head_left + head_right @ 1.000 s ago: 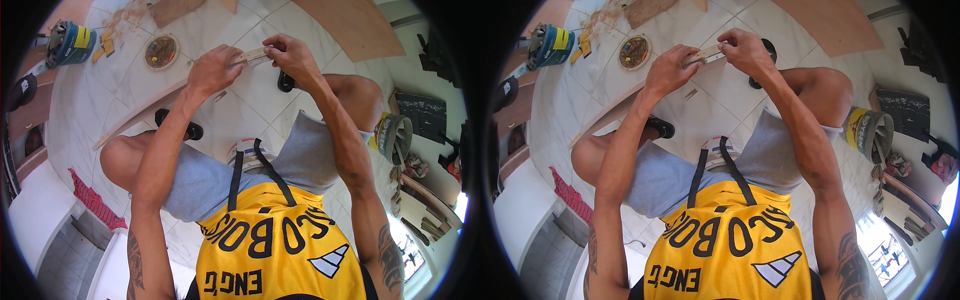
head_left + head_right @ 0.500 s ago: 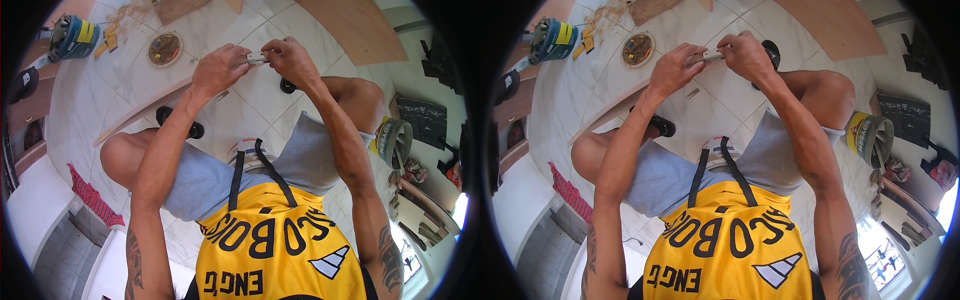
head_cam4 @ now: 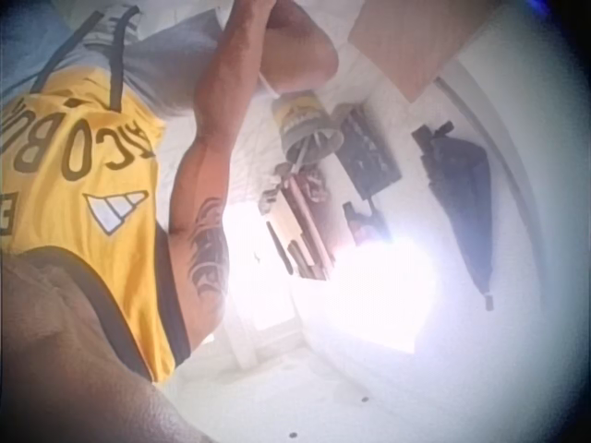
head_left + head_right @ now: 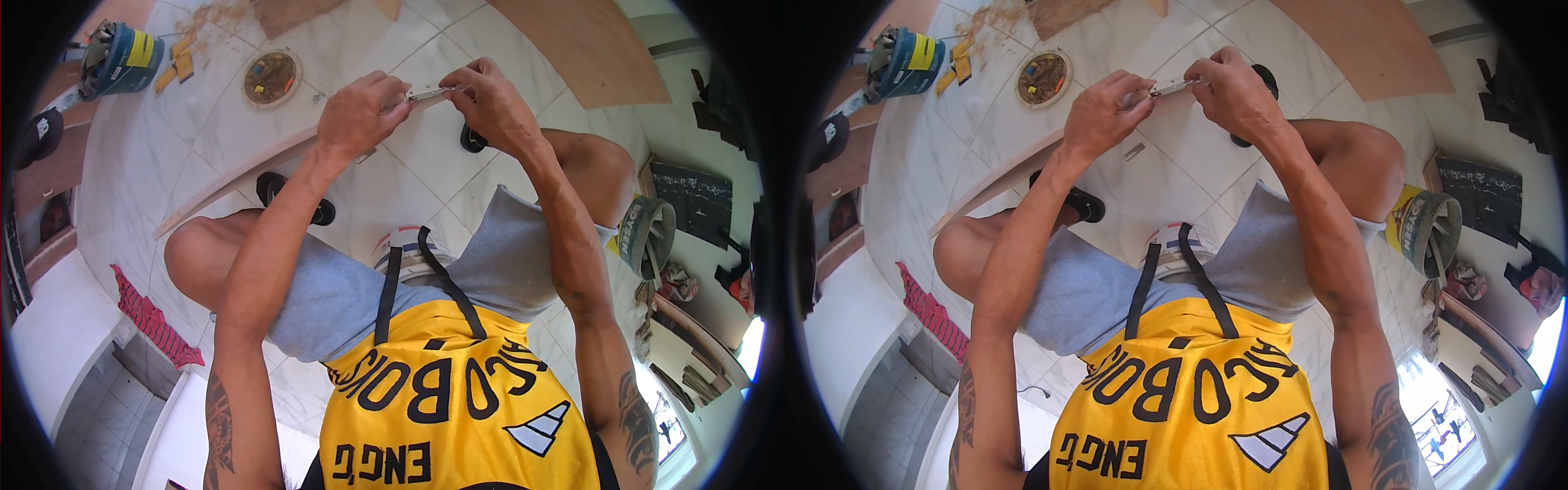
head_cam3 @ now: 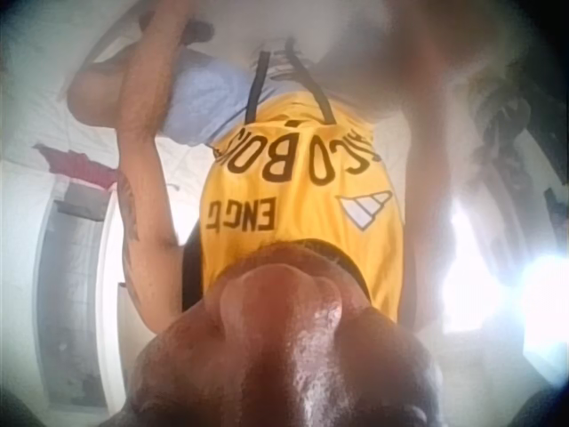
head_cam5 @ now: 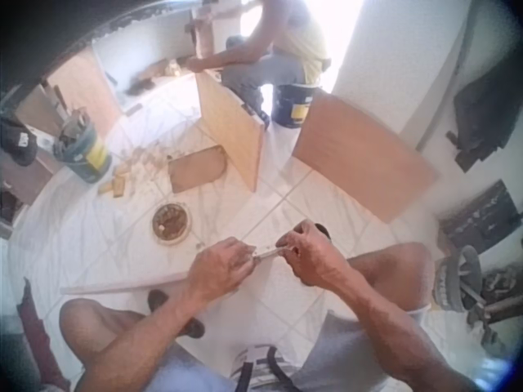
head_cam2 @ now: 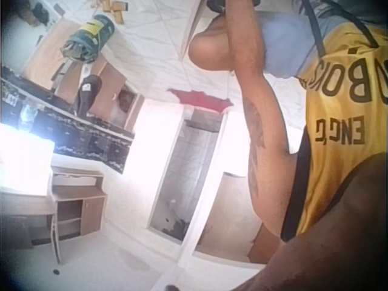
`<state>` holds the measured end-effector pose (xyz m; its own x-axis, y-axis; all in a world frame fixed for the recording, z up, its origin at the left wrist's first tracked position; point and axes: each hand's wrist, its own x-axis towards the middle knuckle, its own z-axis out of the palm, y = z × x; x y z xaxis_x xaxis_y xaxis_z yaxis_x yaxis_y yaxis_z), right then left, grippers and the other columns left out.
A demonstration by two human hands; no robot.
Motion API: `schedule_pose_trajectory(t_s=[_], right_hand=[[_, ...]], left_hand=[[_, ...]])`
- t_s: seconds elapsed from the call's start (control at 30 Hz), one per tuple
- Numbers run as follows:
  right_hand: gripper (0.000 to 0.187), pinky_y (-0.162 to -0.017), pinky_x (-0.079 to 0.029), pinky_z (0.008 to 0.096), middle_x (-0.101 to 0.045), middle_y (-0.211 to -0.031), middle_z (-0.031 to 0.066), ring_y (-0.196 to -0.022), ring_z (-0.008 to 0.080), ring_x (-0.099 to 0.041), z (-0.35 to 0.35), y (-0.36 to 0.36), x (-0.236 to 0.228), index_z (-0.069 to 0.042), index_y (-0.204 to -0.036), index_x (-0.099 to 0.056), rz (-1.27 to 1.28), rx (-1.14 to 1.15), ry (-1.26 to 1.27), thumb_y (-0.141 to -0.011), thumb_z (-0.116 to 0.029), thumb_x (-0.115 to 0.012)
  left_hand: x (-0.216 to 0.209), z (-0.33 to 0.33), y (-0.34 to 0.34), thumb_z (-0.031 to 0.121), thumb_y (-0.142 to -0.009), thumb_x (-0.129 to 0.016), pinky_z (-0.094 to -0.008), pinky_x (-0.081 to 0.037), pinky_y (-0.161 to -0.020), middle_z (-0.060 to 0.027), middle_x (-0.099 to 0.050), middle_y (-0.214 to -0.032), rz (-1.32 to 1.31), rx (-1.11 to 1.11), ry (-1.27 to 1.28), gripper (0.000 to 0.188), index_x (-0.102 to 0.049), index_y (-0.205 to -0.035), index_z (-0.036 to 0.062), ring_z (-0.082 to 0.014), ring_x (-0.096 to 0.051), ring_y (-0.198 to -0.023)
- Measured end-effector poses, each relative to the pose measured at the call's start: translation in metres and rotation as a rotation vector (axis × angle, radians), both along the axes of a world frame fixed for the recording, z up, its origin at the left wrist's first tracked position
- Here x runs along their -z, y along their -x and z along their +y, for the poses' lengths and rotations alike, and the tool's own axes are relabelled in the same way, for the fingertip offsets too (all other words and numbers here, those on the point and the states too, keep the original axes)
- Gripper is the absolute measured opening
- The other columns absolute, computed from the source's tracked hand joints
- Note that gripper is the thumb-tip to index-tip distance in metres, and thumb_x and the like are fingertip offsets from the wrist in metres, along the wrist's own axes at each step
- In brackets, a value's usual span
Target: The person attaches a metal hinge to a wooden panel using a screwdriver and small screws. The person holds the panel while positioning the hinge and then drives screws into the wood.
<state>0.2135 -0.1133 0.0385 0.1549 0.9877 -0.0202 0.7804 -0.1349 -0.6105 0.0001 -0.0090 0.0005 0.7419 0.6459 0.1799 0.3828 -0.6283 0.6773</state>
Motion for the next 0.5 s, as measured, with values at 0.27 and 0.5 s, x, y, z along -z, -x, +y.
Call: schedule_pose_trajectory(t_s=[0.27, 0.5], right_hand=[[0.021, -0.079, -0.056, 0.0428, -0.061, -0.1, 0.015, -0.083, 0.0318, -0.067, 0.01, 0.006, 0.002, -0.012, -0.113, -0.075, 0.001, 0.081, 0.004, -0.097, -0.024, -0.07], [0.025, -0.079, -0.056, 0.0431, -0.062, -0.104, 0.0176, -0.084, 0.033, -0.069, 0.01, 0.004, 0.005, -0.012, -0.115, -0.075, -0.065, 0.02, 0.015, -0.096, -0.028, -0.07]], left_hand=[[0.0, 0.0, -0.001, 0.026, -0.088, -0.077, -0.0379, -0.058, -0.076, -0.005, -0.073, -0.103, 0.042, -0.039, -0.017, 0.025, -0.075, -0.108, 0.0113, -0.0293, -0.072, -0.089], [0.0, 0.004, 0.0, 0.024, -0.087, -0.078, -0.038, -0.058, -0.078, -0.0079, -0.073, -0.104, 0.007, 0.003, 0.005, 0.026, -0.074, -0.108, 0.0079, -0.0295, -0.072, -0.092]])
